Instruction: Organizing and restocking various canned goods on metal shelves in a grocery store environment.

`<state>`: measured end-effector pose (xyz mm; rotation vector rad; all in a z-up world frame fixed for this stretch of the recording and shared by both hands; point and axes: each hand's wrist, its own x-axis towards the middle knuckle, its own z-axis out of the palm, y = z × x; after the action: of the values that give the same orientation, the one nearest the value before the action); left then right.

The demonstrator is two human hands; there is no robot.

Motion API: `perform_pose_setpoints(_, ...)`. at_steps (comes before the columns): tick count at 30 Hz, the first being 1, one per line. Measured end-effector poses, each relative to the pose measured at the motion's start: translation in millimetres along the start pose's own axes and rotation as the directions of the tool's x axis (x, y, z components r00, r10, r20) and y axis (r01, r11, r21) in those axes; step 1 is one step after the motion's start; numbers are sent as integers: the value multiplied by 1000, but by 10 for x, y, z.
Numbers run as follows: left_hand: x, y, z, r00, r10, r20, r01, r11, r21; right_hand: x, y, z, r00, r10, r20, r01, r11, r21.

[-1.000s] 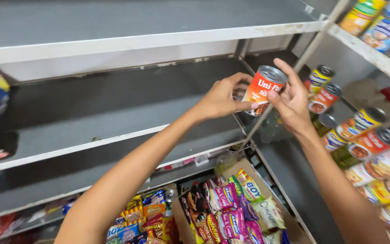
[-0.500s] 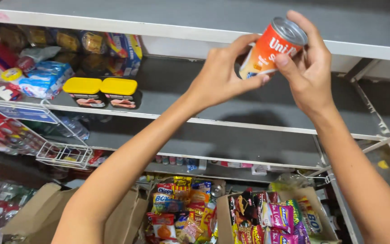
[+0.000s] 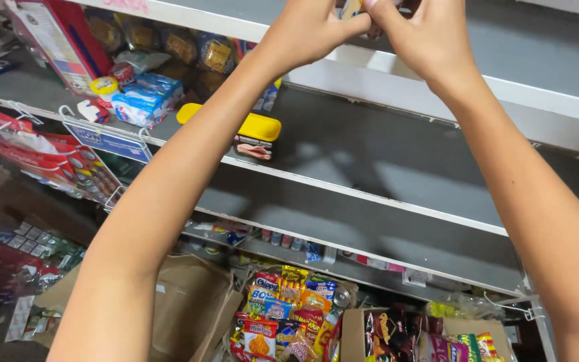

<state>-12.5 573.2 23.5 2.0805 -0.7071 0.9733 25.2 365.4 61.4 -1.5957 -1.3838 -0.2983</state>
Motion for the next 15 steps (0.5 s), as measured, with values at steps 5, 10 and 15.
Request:
perform_pose_setpoints(5, 39, -594, -348, 978, -116, 174, 88, 983, 163, 476, 715, 441, 962, 268, -46, -272, 950, -155)
perform_pose_setpoints(10, 215, -1262, -584, 981, 192, 13, -191, 962, 193, 991, 930, 763, 986, 158, -52, -158, 987, 18)
perform_pose_setpoints(15, 357, -1510, -616, 952, -301, 51, 244, 851, 465, 1389, 1406, 955, 886, 453, -97, -464, 865, -193)
